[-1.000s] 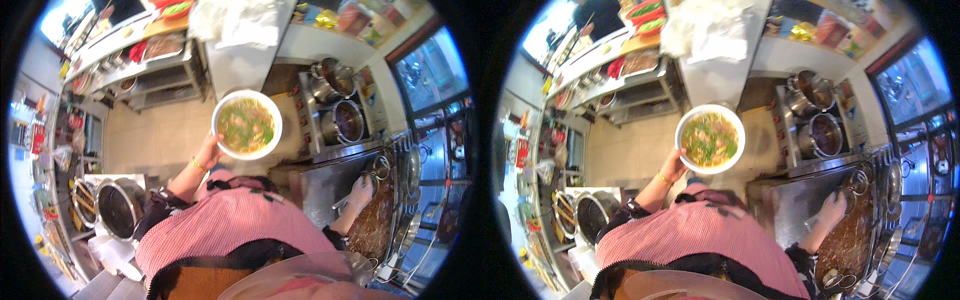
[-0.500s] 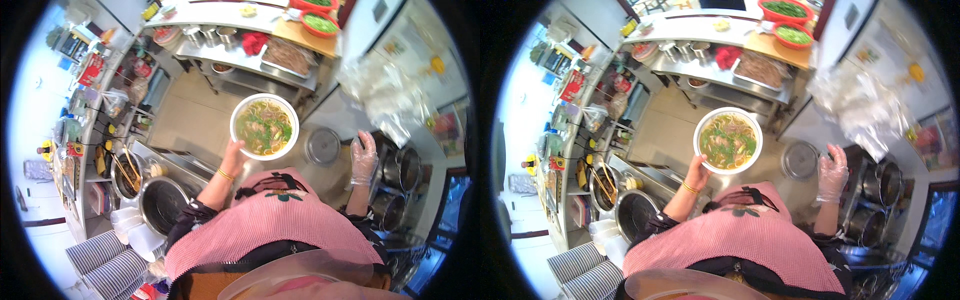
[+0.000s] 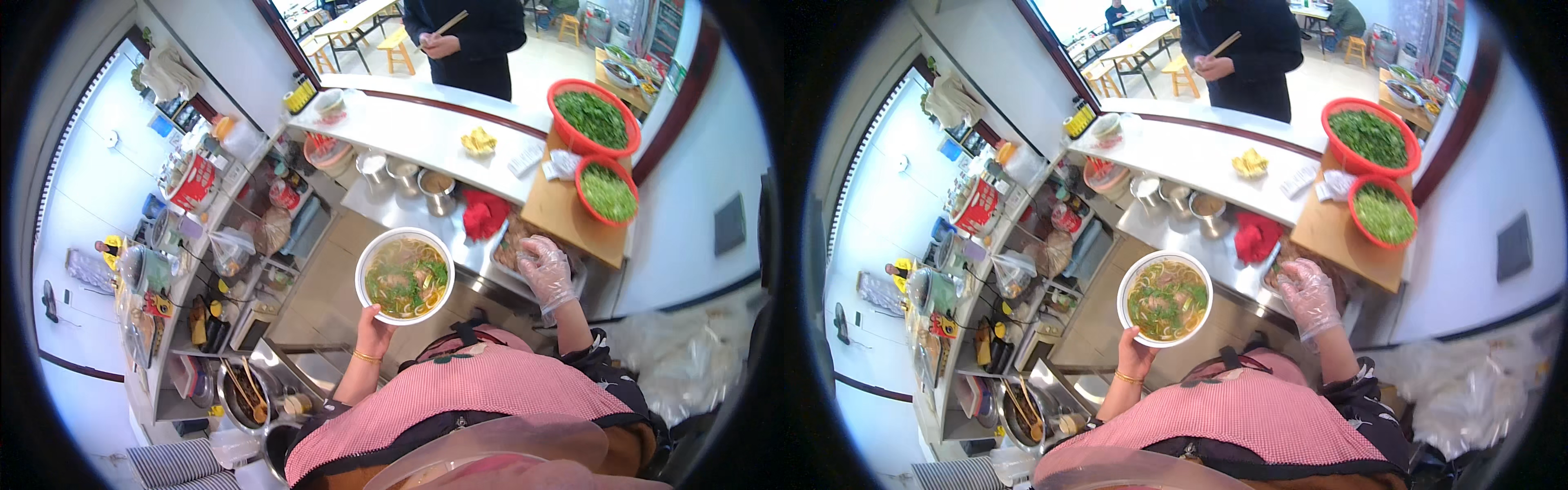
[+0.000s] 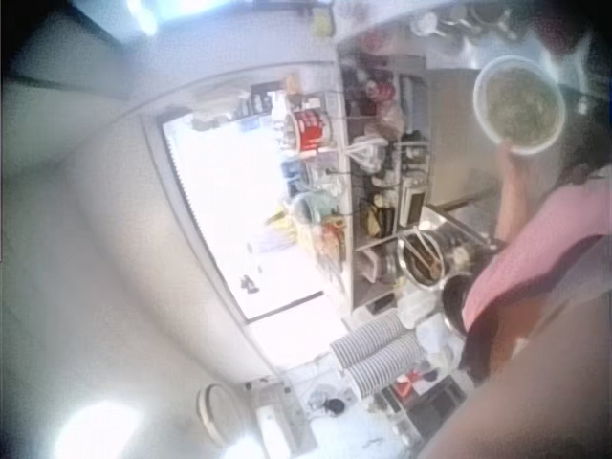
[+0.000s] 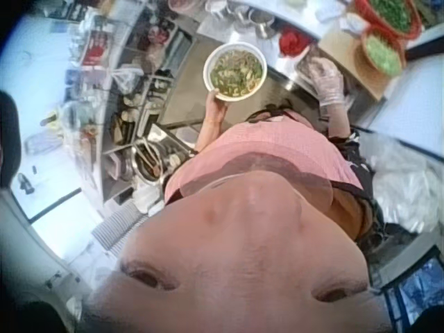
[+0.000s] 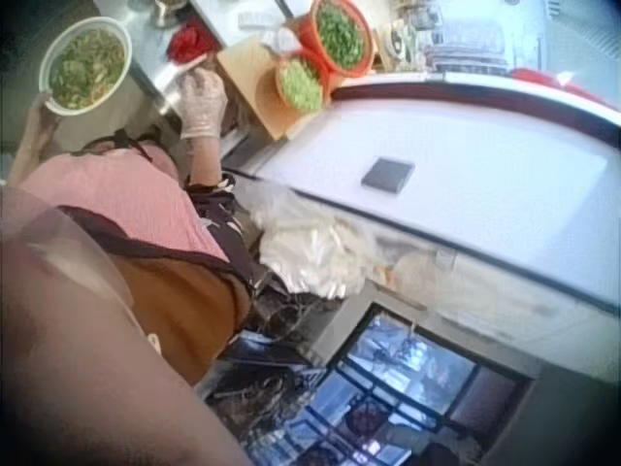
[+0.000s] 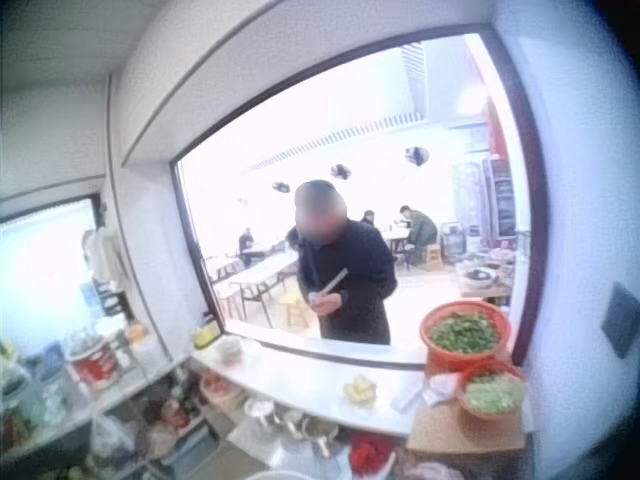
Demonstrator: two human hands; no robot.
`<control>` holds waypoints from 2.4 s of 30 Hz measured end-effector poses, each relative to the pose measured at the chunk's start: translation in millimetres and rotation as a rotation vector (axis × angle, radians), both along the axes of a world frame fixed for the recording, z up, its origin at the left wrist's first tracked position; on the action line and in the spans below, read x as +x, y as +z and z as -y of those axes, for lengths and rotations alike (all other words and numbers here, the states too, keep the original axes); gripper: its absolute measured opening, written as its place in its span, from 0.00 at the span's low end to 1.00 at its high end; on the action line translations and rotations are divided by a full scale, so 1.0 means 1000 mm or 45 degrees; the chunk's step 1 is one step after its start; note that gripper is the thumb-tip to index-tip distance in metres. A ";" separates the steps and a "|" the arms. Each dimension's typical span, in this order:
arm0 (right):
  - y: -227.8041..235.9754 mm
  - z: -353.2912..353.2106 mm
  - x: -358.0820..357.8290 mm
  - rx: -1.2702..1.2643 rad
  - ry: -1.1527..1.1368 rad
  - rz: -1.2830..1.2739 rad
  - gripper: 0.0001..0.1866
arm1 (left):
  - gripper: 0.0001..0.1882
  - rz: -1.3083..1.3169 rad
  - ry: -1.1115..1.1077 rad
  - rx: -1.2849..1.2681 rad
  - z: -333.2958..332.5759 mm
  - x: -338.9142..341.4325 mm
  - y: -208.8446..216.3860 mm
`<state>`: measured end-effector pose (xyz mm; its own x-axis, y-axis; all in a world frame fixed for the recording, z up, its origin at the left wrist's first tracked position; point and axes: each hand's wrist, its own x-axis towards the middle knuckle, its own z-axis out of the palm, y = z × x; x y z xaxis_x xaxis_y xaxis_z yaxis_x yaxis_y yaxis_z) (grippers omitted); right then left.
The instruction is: The person assembles two bowls of noodle soup in a restaurant kitchen. They place noodles, meat, and greens into bowls, ladle broth from a large pot, add a boiled egg, and hand the finished bowls to customers.
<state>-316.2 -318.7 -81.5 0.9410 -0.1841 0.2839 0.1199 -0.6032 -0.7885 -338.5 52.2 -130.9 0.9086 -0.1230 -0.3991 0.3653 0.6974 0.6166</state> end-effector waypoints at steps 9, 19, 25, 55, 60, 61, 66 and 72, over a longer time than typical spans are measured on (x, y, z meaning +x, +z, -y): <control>0.020 -0.031 0.133 0.029 0.164 -0.302 0.17 | 0.29 0.054 -0.103 0.154 -0.012 0.207 0.011; 0.031 -0.059 0.197 -0.099 -0.249 -0.557 0.18 | 0.31 -0.180 -0.478 0.065 -0.011 0.461 -0.014; 0.026 -0.097 0.232 0.030 -0.336 -0.524 0.18 | 0.34 -0.110 -0.564 0.122 -0.004 0.549 -0.040; -0.025 -0.152 0.307 -0.242 0.478 -0.676 0.23 | 0.18 -0.044 0.227 0.212 -0.219 0.503 0.001; -0.017 -0.190 0.340 -0.100 0.590 -0.637 0.23 | 0.17 0.048 0.591 0.488 -0.323 0.523 0.020; -0.019 -0.197 0.345 -0.133 0.568 -0.635 0.23 | 0.14 0.090 0.642 0.558 -0.342 0.534 0.019; -0.048 -0.224 0.384 0.103 0.341 -0.712 0.25 | 0.07 0.230 0.948 1.419 -0.450 0.621 0.020; -0.069 -0.191 0.446 1.175 -0.868 -0.349 0.31 | 0.12 0.494 1.007 2.176 -0.529 0.696 0.047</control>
